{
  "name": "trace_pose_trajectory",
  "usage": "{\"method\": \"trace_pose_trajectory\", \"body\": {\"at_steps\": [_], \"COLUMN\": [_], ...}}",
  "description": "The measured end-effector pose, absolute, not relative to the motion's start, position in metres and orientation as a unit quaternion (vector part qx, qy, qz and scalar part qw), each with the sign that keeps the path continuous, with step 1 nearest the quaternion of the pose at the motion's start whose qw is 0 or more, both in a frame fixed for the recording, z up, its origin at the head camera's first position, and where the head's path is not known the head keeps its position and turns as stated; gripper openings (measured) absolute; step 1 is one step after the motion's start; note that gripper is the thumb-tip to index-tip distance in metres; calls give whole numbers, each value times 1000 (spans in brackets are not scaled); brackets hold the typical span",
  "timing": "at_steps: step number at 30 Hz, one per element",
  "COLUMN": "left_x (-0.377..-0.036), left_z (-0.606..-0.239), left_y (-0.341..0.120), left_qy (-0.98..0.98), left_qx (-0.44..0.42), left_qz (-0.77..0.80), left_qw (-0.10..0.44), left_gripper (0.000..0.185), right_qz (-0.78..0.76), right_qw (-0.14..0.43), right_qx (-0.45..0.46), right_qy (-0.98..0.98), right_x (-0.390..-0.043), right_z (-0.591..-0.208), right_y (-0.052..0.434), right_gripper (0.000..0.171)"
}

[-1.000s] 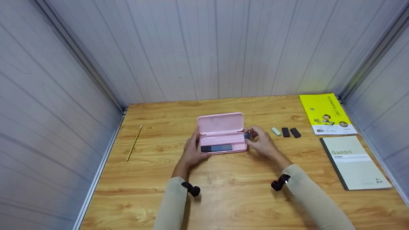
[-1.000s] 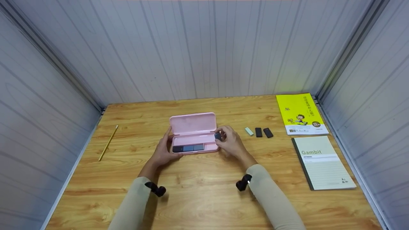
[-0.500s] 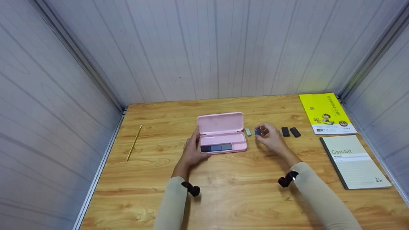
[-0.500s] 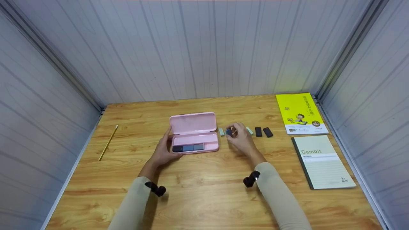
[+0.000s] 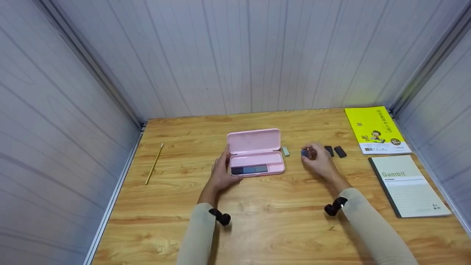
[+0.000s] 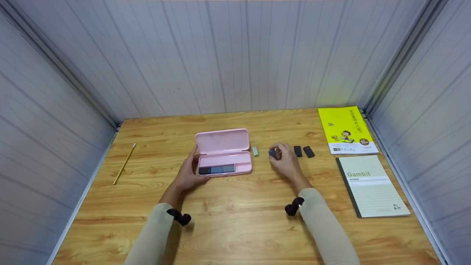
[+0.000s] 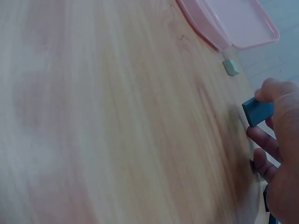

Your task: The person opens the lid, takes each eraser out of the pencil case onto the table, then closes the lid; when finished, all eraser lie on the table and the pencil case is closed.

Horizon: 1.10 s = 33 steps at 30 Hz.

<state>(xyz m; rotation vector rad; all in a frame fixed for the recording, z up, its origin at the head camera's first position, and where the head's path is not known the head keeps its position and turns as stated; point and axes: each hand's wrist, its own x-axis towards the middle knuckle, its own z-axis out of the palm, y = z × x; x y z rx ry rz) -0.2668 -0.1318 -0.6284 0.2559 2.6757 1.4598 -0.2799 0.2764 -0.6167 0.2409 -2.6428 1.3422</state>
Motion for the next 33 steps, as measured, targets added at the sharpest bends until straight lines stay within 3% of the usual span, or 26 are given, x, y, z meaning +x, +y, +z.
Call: {"method": "trace_pose_trajectory", "body": {"at_steps": [24,33], "left_x": [-267,-267], "left_z": [-627,-627], "left_y": [-131,-131], "left_qy": [876,869], "left_qx": [72,92], "left_qz": [474,485], "left_qw": [57,35], "left_gripper": [136,137], "right_qz": [449,449], "right_qw": [64,68], "right_qx": [92,105], "right_qy": [-887,-885], "right_x": [-280,-278], "right_z": [-622,-613], "right_y": [277,276], "right_gripper": [39,35]}}
